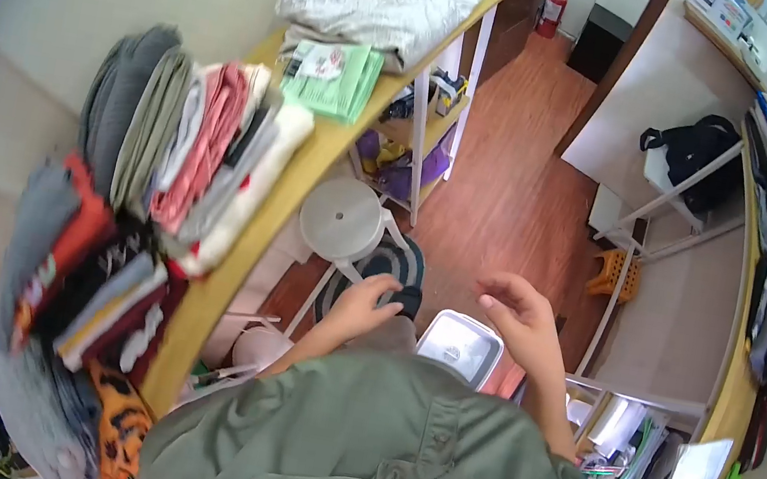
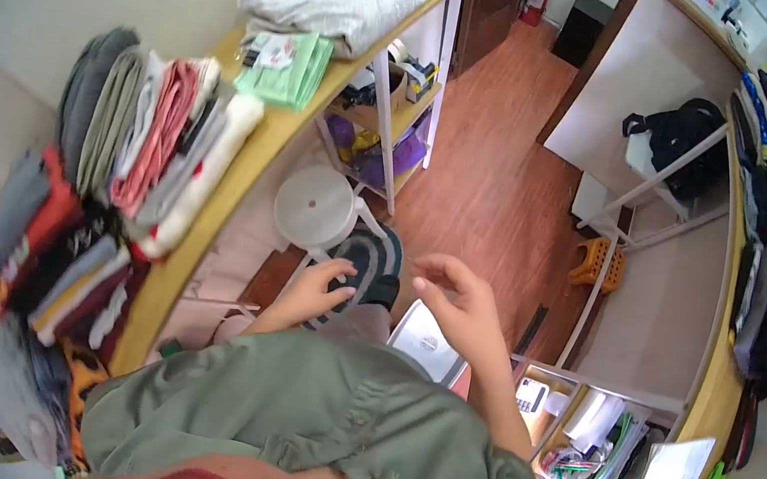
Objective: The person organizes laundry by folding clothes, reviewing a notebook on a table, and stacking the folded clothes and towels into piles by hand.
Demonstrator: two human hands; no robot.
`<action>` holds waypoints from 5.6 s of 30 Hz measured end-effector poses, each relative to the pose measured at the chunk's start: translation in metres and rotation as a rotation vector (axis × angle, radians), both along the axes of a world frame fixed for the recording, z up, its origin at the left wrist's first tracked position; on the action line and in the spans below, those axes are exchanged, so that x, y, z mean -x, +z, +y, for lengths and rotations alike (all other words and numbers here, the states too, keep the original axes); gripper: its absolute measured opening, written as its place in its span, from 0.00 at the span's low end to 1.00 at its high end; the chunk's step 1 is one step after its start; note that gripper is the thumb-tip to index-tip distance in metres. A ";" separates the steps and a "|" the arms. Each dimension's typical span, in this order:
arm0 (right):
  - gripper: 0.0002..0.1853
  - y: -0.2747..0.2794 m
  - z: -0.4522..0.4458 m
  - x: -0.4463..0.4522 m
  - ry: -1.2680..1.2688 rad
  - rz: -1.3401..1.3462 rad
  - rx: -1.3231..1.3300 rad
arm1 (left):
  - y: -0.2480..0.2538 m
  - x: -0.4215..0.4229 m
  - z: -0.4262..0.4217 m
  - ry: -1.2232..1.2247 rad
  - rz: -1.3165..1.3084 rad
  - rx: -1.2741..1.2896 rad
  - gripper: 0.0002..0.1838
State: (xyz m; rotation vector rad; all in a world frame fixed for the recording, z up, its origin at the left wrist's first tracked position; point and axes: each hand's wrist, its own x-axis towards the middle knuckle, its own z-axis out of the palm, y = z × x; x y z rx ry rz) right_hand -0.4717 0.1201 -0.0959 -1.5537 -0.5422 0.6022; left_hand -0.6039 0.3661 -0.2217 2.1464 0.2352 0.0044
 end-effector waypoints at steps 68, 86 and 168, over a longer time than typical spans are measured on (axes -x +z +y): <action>0.23 -0.103 0.206 -0.708 1.070 -0.520 0.379 | 0.277 -0.367 0.157 1.092 -0.012 -0.087 0.30; 0.22 0.028 0.250 -0.622 1.266 -0.664 0.273 | 0.167 -0.431 0.122 1.229 0.301 -1.099 0.43; 0.33 0.020 0.404 -0.499 0.738 -1.446 -0.240 | 0.164 -0.345 0.092 1.436 0.217 -0.944 0.34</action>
